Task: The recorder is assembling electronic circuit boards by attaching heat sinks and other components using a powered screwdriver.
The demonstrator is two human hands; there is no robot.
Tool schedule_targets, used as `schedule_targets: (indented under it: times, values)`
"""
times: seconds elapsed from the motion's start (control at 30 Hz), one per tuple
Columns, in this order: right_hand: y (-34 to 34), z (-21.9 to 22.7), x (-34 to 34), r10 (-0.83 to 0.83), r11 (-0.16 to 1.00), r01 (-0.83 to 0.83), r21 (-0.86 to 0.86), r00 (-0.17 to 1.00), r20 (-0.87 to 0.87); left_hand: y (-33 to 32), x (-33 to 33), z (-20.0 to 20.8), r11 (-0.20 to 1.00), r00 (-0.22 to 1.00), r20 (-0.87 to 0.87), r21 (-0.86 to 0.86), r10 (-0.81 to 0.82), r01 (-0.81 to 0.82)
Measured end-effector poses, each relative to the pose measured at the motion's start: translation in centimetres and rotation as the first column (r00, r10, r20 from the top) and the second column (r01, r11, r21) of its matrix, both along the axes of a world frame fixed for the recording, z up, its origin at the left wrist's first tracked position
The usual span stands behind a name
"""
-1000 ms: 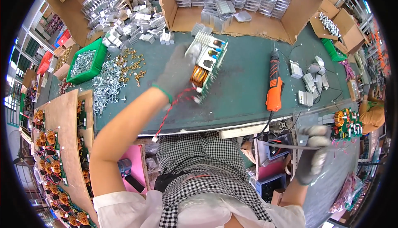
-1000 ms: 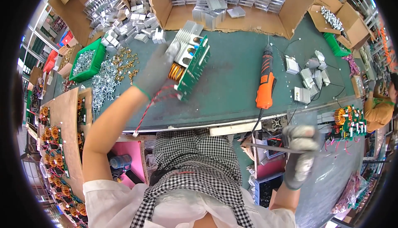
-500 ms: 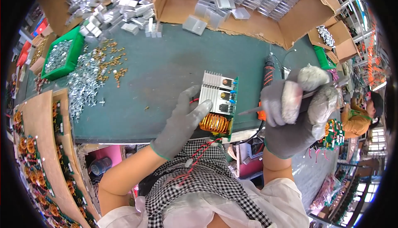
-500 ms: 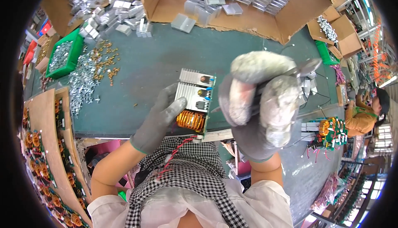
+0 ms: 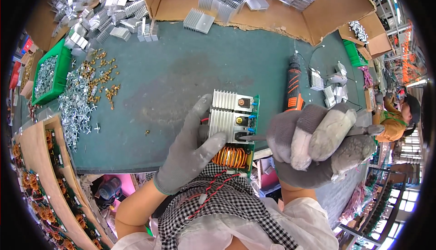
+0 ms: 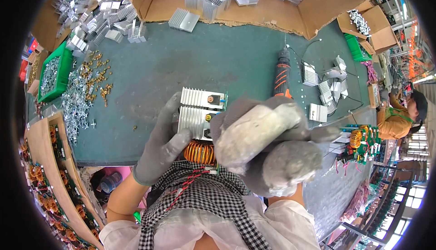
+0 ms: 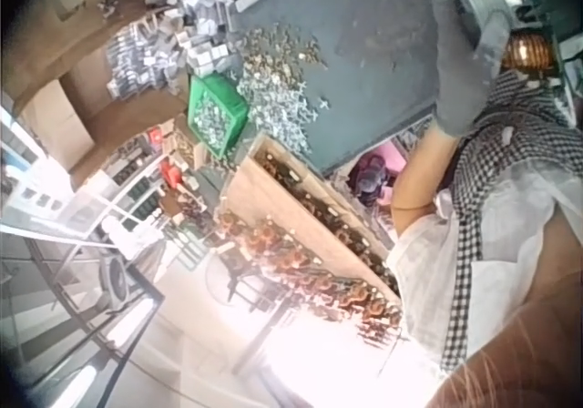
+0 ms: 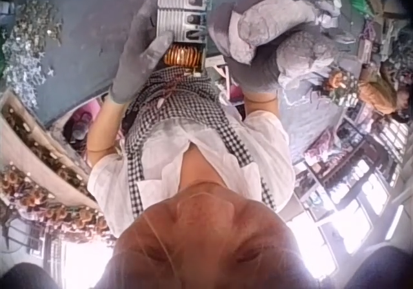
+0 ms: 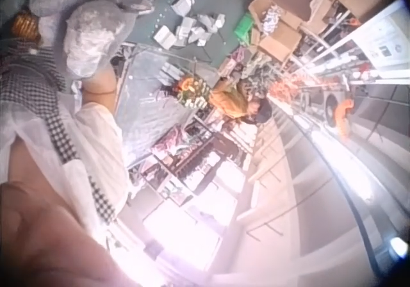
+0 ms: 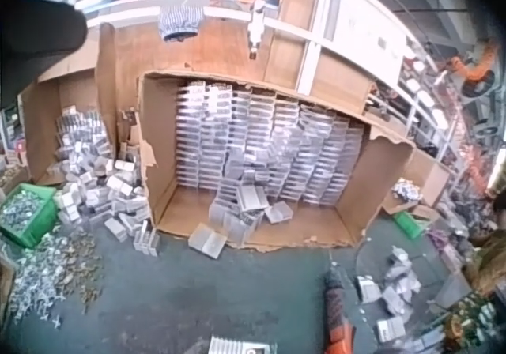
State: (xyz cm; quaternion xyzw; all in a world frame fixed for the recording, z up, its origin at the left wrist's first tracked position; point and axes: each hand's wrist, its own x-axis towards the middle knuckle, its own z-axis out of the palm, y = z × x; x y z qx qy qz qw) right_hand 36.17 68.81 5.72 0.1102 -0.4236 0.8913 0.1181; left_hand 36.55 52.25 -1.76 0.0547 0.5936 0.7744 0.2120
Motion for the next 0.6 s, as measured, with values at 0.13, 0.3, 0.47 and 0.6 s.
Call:
schedule_targets:
  times: [0.13, 0.3, 0.47, 0.6]
  values:
    - [1.3, -0.4, -0.7, 0.098, 0.993, -0.094, 0.069, 0.994, -0.056, -0.1, -0.4, -0.6, 0.997, 0.995, -0.092, -0.068, 0.041, -0.047]
    - [0.8, -0.3, -1.3, 0.292, 0.948, -0.281, 0.148, 0.954, -0.061, 0.5, -0.4, -0.4, 0.998, 0.997, 0.041, 0.019, 0.061, -0.062]
    - [-0.2, -1.1, -0.9, 0.384, 0.848, -0.124, 0.515, 0.814, -0.436, 1.5, 0.6, -1.8, 0.957, 0.958, 0.08, 0.071, 0.274, -0.28]
    - [0.5, -1.7, 1.3, 0.063, 0.981, -0.002, 0.193, 0.948, -0.311, 2.7, 1.3, -0.5, 0.972, 0.973, 0.023, 0.034, 0.231, -0.232]
